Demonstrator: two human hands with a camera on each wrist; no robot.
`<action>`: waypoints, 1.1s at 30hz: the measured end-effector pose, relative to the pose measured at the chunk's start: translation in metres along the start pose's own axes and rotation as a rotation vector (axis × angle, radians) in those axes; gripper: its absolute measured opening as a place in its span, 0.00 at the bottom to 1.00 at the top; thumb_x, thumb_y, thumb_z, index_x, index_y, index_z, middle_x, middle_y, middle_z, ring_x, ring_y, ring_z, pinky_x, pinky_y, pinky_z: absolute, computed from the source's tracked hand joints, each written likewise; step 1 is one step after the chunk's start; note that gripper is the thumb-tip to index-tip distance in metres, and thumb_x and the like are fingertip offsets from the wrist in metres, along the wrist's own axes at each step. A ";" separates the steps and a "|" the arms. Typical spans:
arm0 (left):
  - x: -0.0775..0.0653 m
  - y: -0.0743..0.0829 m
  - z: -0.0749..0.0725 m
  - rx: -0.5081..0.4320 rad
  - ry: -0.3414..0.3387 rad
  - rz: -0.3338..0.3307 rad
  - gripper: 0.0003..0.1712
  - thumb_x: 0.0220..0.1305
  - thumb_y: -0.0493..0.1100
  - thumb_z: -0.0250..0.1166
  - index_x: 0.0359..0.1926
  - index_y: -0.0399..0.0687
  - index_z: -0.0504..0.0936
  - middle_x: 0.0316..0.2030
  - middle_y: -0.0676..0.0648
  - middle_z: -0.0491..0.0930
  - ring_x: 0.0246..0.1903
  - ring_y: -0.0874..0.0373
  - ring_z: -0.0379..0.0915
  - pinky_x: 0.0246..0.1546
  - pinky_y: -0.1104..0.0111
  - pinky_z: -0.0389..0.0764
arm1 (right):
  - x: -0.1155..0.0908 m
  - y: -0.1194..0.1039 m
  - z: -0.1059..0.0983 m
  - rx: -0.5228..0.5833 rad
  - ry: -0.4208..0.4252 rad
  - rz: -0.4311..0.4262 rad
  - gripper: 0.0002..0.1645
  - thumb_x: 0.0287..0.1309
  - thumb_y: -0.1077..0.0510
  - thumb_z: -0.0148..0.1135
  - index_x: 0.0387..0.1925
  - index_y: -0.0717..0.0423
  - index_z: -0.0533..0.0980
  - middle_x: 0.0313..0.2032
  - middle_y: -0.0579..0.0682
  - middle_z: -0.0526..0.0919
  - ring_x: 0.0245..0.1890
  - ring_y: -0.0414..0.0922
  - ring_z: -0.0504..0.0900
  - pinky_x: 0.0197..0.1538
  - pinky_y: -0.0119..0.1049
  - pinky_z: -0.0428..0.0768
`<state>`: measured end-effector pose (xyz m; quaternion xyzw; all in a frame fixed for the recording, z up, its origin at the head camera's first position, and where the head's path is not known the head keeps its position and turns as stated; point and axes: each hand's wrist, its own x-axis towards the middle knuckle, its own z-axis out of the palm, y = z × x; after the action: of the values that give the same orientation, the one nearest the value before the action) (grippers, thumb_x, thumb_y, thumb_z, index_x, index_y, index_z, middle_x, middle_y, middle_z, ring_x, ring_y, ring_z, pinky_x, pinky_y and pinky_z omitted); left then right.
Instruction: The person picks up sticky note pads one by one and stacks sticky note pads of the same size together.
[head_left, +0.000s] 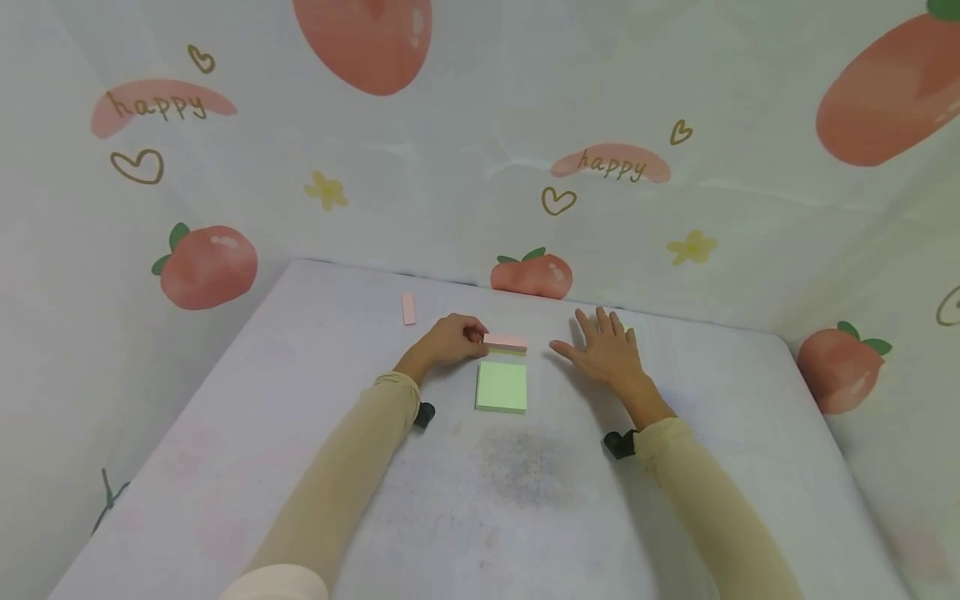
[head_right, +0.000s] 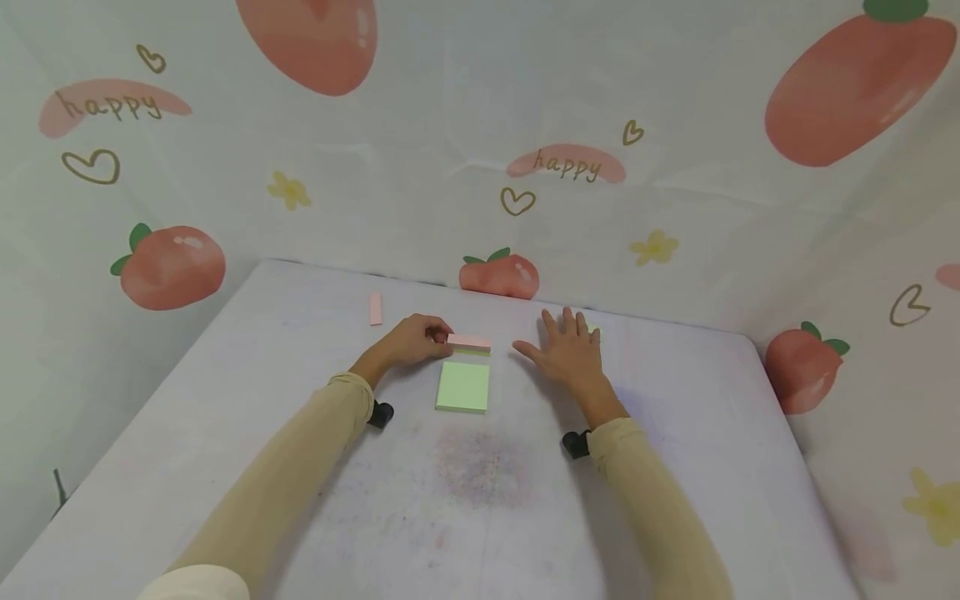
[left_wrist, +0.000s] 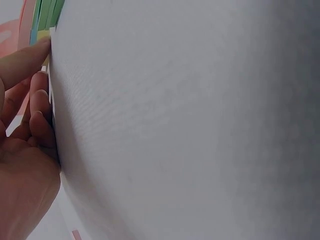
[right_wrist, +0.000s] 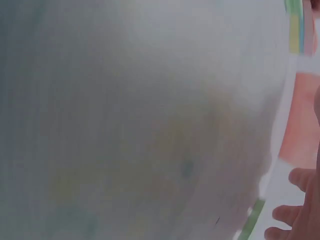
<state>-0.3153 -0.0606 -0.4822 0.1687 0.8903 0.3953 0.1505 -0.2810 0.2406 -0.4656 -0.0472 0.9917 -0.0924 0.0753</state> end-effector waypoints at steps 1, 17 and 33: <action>0.000 -0.001 0.000 -0.001 0.001 0.000 0.18 0.63 0.44 0.71 0.53 0.45 0.84 0.38 0.49 0.81 0.41 0.58 0.73 0.49 0.67 0.73 | 0.001 0.004 0.000 -0.002 -0.002 0.008 0.60 0.62 0.15 0.37 0.82 0.48 0.46 0.81 0.66 0.42 0.80 0.69 0.41 0.75 0.72 0.44; 0.001 -0.001 0.001 0.004 -0.001 -0.013 0.17 0.64 0.44 0.71 0.53 0.47 0.84 0.39 0.49 0.81 0.41 0.57 0.74 0.50 0.66 0.73 | 0.004 0.046 -0.004 0.045 -0.021 0.077 0.58 0.68 0.22 0.41 0.81 0.57 0.46 0.77 0.71 0.49 0.76 0.73 0.49 0.71 0.75 0.52; -0.001 0.001 0.001 0.001 -0.002 -0.018 0.18 0.64 0.44 0.71 0.53 0.46 0.83 0.39 0.49 0.81 0.42 0.57 0.73 0.49 0.66 0.73 | 0.004 0.042 -0.003 0.069 0.177 0.054 0.29 0.70 0.51 0.61 0.63 0.68 0.74 0.56 0.71 0.76 0.56 0.69 0.75 0.55 0.63 0.76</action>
<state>-0.3141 -0.0599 -0.4822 0.1614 0.8919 0.3931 0.1549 -0.2883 0.2813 -0.4713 -0.0094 0.9917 -0.1280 -0.0084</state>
